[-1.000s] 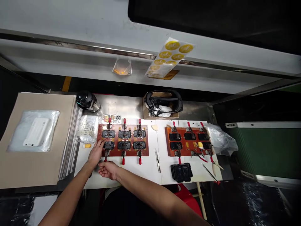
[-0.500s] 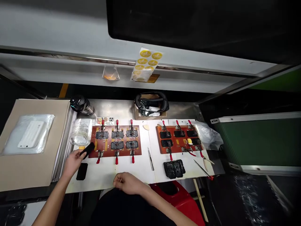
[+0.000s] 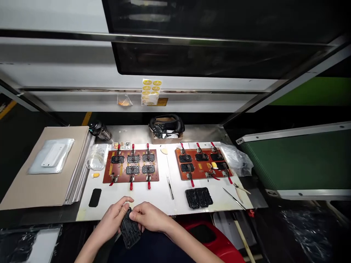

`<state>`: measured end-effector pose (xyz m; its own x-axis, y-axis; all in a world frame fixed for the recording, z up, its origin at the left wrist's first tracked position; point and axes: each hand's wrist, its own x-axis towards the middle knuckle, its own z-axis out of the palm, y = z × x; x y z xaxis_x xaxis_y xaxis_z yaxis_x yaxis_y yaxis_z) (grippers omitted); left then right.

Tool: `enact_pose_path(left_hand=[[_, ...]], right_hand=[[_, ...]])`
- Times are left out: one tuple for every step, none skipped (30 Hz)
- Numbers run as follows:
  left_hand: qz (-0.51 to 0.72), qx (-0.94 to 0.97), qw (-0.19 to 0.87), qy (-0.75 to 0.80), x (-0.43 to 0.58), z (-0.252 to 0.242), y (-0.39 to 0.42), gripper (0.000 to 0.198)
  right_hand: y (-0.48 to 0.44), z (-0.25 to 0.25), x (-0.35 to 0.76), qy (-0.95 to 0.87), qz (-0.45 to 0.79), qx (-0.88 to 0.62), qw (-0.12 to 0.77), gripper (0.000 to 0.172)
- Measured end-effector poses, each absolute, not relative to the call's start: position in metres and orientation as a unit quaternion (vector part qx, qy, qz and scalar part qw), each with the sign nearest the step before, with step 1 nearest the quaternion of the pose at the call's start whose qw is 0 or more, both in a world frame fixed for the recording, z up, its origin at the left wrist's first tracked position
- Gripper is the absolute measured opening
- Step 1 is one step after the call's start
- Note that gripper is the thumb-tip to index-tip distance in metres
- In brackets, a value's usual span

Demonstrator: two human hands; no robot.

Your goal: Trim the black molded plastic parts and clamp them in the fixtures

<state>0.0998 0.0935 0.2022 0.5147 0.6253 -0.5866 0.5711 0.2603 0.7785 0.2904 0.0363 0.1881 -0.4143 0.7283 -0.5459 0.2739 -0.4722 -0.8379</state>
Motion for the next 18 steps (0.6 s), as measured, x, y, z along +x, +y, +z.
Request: enact_pose_path(left_hand=[[0.019,0.627,0.600,0.496,0.105,0.208,0.086,0.053],[0.013,0.650,0.576,0.496,0.109,0.213,0.079,0.051],[0.003,0.671,0.555,0.492,0.112,0.219,0.073,0.049],[-0.012,0.688,0.535,0.489,0.115,0.225,0.068,0.047],[-0.031,0.702,0.518,0.488,0.117,0.230,0.064,0.046],[-0.050,0.711,0.502,0.489,0.120,0.235,0.060,0.046],[-0.064,0.720,0.485,0.492,0.123,0.238,0.057,0.046],[-0.071,0.729,0.470,0.492,0.126,0.241,0.055,0.046],[-0.075,0.741,0.455,0.488,0.130,0.243,0.053,0.045],[-0.080,0.754,0.443,0.478,0.134,0.244,0.052,0.043],[-0.084,0.767,0.434,0.466,0.137,0.244,0.052,0.043],[-0.088,0.779,0.425,0.453,0.140,0.244,0.052,0.043],[-0.091,0.788,0.417,0.444,0.143,0.244,0.053,0.044],[-0.092,0.795,0.408,0.440,0.144,0.244,0.055,0.045],[-0.090,0.798,0.399,0.442,0.144,0.244,0.058,0.046],[-0.085,0.799,0.395,0.446,0.144,0.244,0.060,0.046],[-0.078,0.796,0.398,0.449,0.143,0.244,0.063,0.048],[-0.066,0.790,0.409,0.452,0.141,0.244,0.066,0.049]], right_hand=[[0.029,0.187,0.295,-0.470,0.715,-0.494,0.157,0.037],[0.024,0.187,0.298,-0.462,0.730,-0.481,0.149,0.034],[0.019,0.190,0.300,-0.469,0.731,-0.475,0.143,0.032],[0.016,0.194,0.301,-0.489,0.719,-0.474,0.136,0.033],[0.013,0.199,0.301,-0.519,0.698,-0.475,0.132,0.034],[0.010,0.206,0.300,-0.555,0.669,-0.478,0.128,0.037],[0.008,0.212,0.300,-0.595,0.630,-0.485,0.121,0.039],[0.006,0.218,0.300,-0.634,0.582,-0.498,0.110,0.041],[0.005,0.224,0.301,-0.669,0.533,-0.510,0.093,0.042],[0.004,0.229,0.304,-0.698,0.492,-0.516,0.073,0.044],[0.003,0.233,0.308,-0.720,0.467,-0.511,0.052,0.044],[0.004,0.236,0.314,-0.734,0.466,-0.493,0.033,0.043],[0.006,0.238,0.323,-0.739,0.492,-0.461,0.018,0.041],[0.011,0.240,0.333,-0.731,0.534,-0.425,0.007,0.038],[0.017,0.243,0.345,-0.711,0.577,-0.402,0.005,0.035],[0.026,0.247,0.357,-0.688,0.601,-0.406,0.016,0.033],[0.037,0.251,0.368,-0.672,0.598,-0.435,0.037,0.033],[0.049,0.256,0.378,-0.665,0.573,-0.475,0.064,0.035]])
